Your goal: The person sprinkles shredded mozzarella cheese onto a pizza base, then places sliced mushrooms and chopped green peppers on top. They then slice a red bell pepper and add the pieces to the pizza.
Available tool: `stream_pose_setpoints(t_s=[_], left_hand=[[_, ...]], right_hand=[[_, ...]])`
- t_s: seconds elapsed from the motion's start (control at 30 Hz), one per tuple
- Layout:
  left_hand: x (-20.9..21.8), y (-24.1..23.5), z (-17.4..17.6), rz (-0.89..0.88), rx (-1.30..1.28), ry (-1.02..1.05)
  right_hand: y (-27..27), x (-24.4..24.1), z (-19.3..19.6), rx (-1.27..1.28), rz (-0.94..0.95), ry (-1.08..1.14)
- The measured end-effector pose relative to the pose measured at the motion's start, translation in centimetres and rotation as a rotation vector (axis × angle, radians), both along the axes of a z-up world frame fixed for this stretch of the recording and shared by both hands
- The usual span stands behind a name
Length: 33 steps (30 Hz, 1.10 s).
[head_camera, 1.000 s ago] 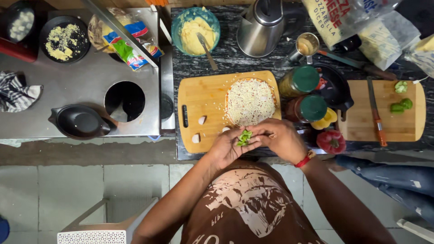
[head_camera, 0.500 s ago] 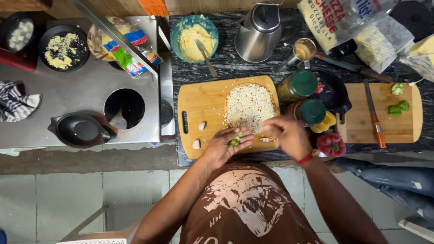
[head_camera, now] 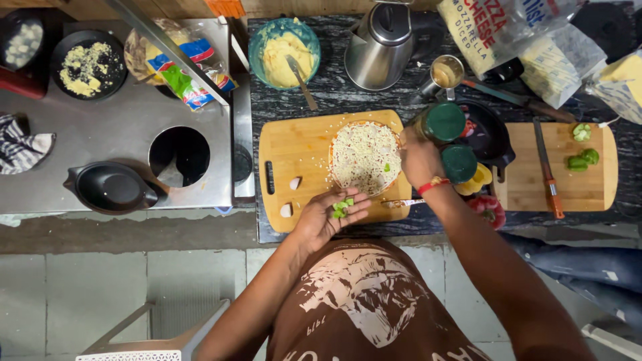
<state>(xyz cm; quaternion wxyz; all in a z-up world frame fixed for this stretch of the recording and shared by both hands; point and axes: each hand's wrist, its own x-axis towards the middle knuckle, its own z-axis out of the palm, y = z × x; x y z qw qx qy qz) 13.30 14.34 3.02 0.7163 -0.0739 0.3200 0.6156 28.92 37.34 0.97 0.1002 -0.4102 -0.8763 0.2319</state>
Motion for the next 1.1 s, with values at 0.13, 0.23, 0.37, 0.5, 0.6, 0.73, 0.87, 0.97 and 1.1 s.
stream_pose_setpoints(t_s=[0.13, 0.23, 0.37, 0.5, 0.6, 0.73, 0.87, 0.97, 1.1], left_hand=[[-0.5, 0.1, 0.0, 0.019, 0.043, -0.033], [-0.5, 0.3, -0.4, 0.014, 0.061, -0.058], [-0.2, 0.8, -0.9, -0.008, 0.075, -0.014], [-0.4, 0.6, -1.1, -0.042, 0.106, 0.032], [-0.4, 0.5, -1.3, -0.057, 0.016, 0.063], [-0.3, 0.5, -1.6, -0.057, -0.014, 0.078], [-0.3, 0.8, -2.3, -0.058, -0.035, 0.117], [-0.3, 0.6, -2.9, -0.063, -0.031, 0.129], [-0.4, 0.8, -3.7, -0.099, -0.076, 0.142]], right_hand=[[-3.2, 0.5, 5.2, -0.065, 0.228, 0.286], [-6.6, 0.4, 7.8, -0.143, 0.471, 0.267], [-8.9, -0.3, 8.7, -0.097, 0.54, 0.218], [-9.1, -0.8, 8.5, -0.176, 0.458, 0.184], [-9.4, -0.7, 8.1, -0.277, 0.352, 0.168], [-10.3, -1.1, 7.5, -0.308, 0.324, 0.172], [-10.5, -1.4, 7.0, -0.198, 0.332, 0.159], [-10.4, -1.4, 6.9, -0.159, 0.326, 0.161], [-9.8, -1.3, 6.8, -0.164, 0.331, -0.003]])
